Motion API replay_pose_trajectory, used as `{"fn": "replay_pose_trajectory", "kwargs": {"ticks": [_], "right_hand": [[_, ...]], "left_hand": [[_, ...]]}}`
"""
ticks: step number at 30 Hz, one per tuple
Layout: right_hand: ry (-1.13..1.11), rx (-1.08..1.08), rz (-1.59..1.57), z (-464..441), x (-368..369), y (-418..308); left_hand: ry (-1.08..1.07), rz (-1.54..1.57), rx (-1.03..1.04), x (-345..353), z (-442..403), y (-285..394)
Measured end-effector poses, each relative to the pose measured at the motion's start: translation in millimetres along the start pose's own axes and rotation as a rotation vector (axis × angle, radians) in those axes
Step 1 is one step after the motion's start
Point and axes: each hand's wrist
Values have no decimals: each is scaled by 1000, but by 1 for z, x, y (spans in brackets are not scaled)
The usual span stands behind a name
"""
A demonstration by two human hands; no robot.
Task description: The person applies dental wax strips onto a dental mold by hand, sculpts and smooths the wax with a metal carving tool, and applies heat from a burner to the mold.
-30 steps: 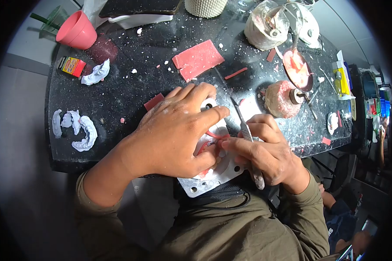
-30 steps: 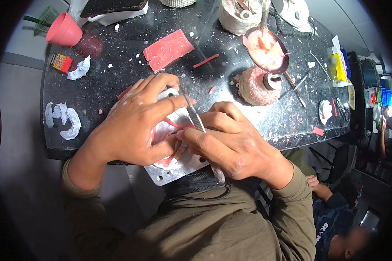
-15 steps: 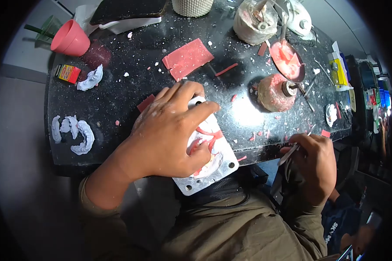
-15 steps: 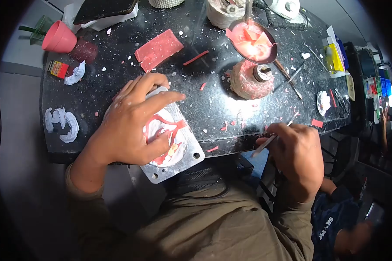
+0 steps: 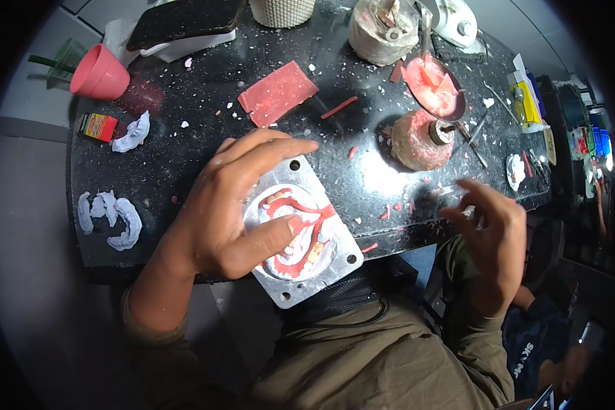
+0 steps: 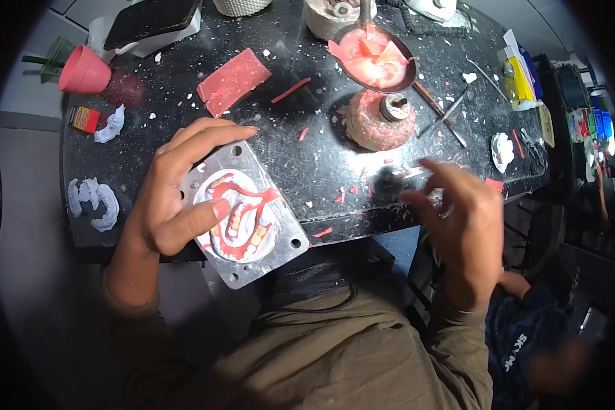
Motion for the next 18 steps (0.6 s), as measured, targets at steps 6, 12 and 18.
{"fn": "replay_pose_trajectory", "kwargs": {"ticks": [6, 12, 18], "right_hand": [[-205, -527, -286, 1, 36, -24], [-253, -549, -235, -6, 38, -31], [-163, -429, -268, -17, 29, -37]], "left_hand": [[123, -116, 148, 6, -1, -7], [260, -216, 331, 12, -1, -13], [247, -189, 345, 12, -6, -12]]}}
Point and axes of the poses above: each hand's wrist, its own z-axis away from the middle knuckle, its own x-axis out of the palm, y = z × x, and after that the axes turned 8 degrees about -x, right-handed
